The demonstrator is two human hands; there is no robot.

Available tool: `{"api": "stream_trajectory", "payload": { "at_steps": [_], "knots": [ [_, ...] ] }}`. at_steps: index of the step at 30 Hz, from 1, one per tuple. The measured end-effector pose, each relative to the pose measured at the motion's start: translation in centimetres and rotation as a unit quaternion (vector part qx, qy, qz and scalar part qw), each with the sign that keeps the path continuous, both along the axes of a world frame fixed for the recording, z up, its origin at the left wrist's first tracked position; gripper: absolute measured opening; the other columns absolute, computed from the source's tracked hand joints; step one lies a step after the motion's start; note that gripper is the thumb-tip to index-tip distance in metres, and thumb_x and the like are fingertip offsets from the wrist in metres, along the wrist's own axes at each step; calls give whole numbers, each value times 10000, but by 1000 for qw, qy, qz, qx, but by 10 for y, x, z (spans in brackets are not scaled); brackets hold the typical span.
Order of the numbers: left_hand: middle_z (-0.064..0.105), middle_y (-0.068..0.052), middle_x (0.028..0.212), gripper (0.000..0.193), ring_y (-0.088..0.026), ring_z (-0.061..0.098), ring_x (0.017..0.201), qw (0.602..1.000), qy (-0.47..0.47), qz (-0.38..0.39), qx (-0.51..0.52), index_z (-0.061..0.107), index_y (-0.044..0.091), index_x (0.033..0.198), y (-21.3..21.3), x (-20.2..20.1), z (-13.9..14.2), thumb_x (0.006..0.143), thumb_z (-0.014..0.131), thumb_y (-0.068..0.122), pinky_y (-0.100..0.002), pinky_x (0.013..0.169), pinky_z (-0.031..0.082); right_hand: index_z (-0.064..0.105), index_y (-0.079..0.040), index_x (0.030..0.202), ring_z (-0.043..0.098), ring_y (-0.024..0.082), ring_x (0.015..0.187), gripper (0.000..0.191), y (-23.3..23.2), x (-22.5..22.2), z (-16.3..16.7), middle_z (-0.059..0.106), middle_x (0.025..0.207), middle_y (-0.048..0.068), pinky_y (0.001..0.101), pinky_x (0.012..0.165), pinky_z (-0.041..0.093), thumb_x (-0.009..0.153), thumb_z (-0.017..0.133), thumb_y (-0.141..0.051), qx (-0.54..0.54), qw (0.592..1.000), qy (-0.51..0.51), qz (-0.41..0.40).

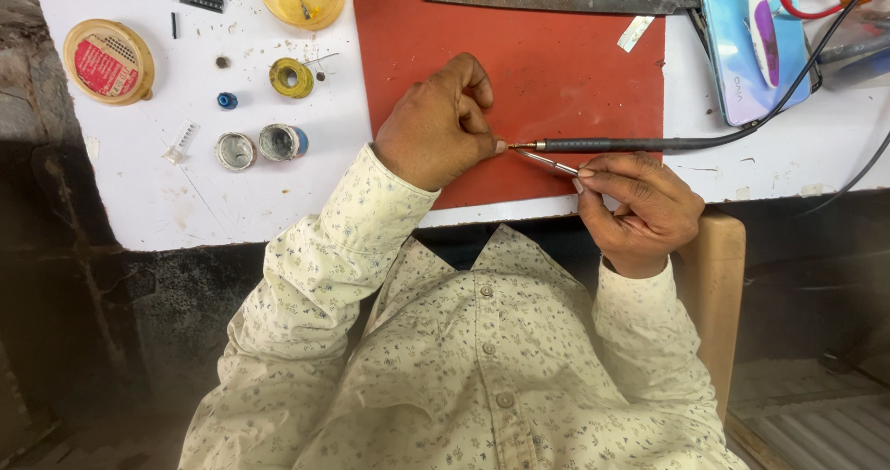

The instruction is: The person uses a soldering iron and tweezers to apply solder to small electronic components on a red work mat. They repeatedly heat the component and feed solder, then inspect the joint with tweezers. The workspace includes solder, flux, and other small parts.

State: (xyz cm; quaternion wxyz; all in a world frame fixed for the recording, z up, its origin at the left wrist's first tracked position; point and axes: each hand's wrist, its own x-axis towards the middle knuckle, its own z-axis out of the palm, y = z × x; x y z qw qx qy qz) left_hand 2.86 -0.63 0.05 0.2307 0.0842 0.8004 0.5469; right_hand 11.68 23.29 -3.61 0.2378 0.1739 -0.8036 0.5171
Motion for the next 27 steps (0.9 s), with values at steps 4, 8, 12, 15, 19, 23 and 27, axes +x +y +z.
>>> {"api": "stream_trajectory", "payload": {
  "at_steps": [4, 8, 12, 15, 19, 23, 27],
  "knots": [
    [695, -45, 601, 377, -116, 728, 589, 1000, -11, 2, -3, 487, 76, 948, -4, 8, 0, 784, 826, 58, -272, 651, 577, 731, 44, 948, 746, 241, 872, 204, -4, 8, 1, 731, 944, 174, 283, 699, 623, 795, 752, 178, 14, 1000, 2, -2],
    [695, -44, 599, 376, -116, 727, 588, 1000, -12, -1, -5, 490, 78, 947, -4, 11, 1, 787, 830, 63, -268, 648, 572, 734, 40, 945, 747, 236, 870, 202, -6, 13, 3, 734, 944, 171, 276, 693, 626, 796, 747, 176, 14, 1000, -5, -8],
    [694, -42, 599, 371, -114, 726, 586, 1000, -10, -1, -7, 492, 81, 944, -8, 17, 1, 788, 828, 61, -266, 644, 575, 735, 38, 948, 750, 237, 876, 203, -9, 17, 2, 735, 945, 168, 280, 708, 633, 797, 751, 173, 17, 1000, 1, -8],
    [695, -39, 597, 368, -110, 729, 588, 1000, -9, -1, -7, 491, 81, 938, -8, 19, 0, 788, 826, 60, -265, 649, 581, 735, 34, 946, 753, 235, 880, 199, -8, 19, 0, 737, 946, 163, 284, 716, 637, 798, 752, 167, 23, 1000, 7, -9],
    [690, -43, 595, 368, -114, 725, 583, 1000, -5, 0, -3, 492, 80, 939, -8, 19, 0, 790, 827, 58, -268, 647, 580, 739, 34, 946, 754, 229, 871, 195, -9, 20, -1, 739, 941, 156, 279, 707, 642, 799, 747, 163, 33, 999, 3, -20],
    [692, -43, 593, 367, -116, 725, 581, 1000, -6, -2, -2, 492, 79, 940, -10, 24, 0, 789, 826, 59, -266, 648, 580, 738, 32, 947, 754, 231, 876, 198, -12, 24, 1, 740, 945, 156, 279, 709, 642, 801, 751, 165, 31, 999, 2, -20],
    [697, -44, 596, 368, -116, 727, 582, 1000, -5, -2, -4, 494, 81, 940, -11, 25, -1, 788, 828, 61, -268, 648, 576, 735, 34, 951, 755, 234, 887, 199, -10, 27, -3, 740, 950, 157, 281, 719, 646, 803, 748, 168, 28, 999, -3, -17]
  ]
}}
